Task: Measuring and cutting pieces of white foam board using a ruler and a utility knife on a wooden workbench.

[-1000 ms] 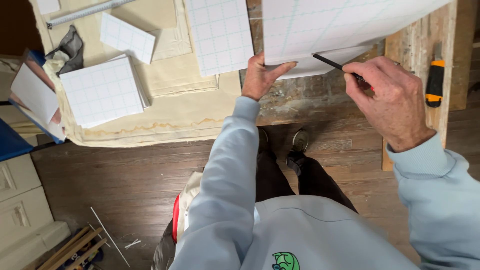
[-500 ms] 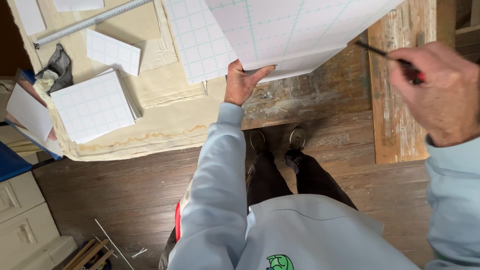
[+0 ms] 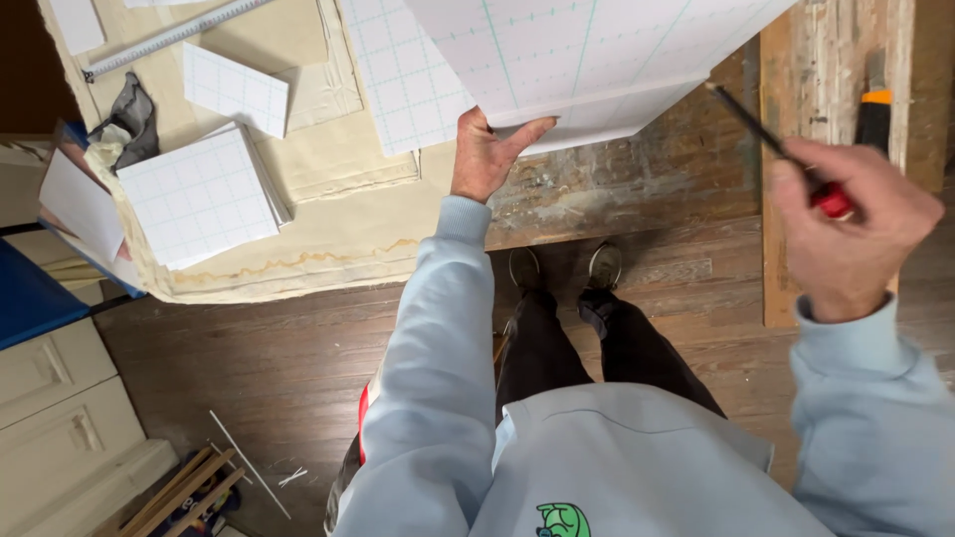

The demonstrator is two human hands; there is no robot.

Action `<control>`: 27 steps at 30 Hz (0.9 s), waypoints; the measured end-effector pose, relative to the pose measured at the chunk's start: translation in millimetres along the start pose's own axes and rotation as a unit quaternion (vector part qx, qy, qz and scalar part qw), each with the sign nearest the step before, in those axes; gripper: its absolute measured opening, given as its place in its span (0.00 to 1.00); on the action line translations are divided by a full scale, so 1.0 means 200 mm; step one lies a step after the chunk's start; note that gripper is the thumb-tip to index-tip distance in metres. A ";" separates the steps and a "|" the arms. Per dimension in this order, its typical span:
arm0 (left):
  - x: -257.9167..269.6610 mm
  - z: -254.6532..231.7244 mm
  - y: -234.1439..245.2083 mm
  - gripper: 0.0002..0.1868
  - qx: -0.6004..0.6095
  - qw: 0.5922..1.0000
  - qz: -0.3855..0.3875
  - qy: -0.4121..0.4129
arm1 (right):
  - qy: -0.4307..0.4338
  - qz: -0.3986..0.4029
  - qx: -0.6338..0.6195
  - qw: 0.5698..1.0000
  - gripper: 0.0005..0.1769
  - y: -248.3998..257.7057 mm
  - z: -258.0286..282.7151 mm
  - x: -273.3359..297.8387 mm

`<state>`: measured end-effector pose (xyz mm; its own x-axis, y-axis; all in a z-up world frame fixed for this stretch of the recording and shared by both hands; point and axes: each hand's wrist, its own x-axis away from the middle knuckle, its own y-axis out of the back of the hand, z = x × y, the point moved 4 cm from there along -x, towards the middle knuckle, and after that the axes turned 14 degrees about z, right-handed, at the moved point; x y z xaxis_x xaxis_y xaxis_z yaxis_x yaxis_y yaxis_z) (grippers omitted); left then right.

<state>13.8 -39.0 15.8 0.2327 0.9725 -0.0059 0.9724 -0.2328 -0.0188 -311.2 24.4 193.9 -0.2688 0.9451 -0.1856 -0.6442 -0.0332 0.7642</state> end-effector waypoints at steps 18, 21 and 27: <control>0.01 0.00 -0.03 0.12 -0.011 1.000 0.008 -0.020 | 0.109 0.043 -0.040 0.992 0.08 -0.25 0.51 -0.23; 0.01 0.00 -0.02 0.12 -0.006 1.000 0.005 -0.009 | 0.133 0.056 -0.028 0.989 0.07 -0.27 0.48 -0.24; 0.01 0.03 -0.03 0.12 0.011 1.000 0.007 -0.013 | 0.109 0.063 -0.013 0.992 0.08 -0.25 0.57 -0.29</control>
<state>9.0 -36.4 9.5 0.2452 0.9689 -0.0318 0.9683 -0.2464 -0.0399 -181.3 7.8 237.6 -0.4950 0.8406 -0.2199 -0.6130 -0.1585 0.7740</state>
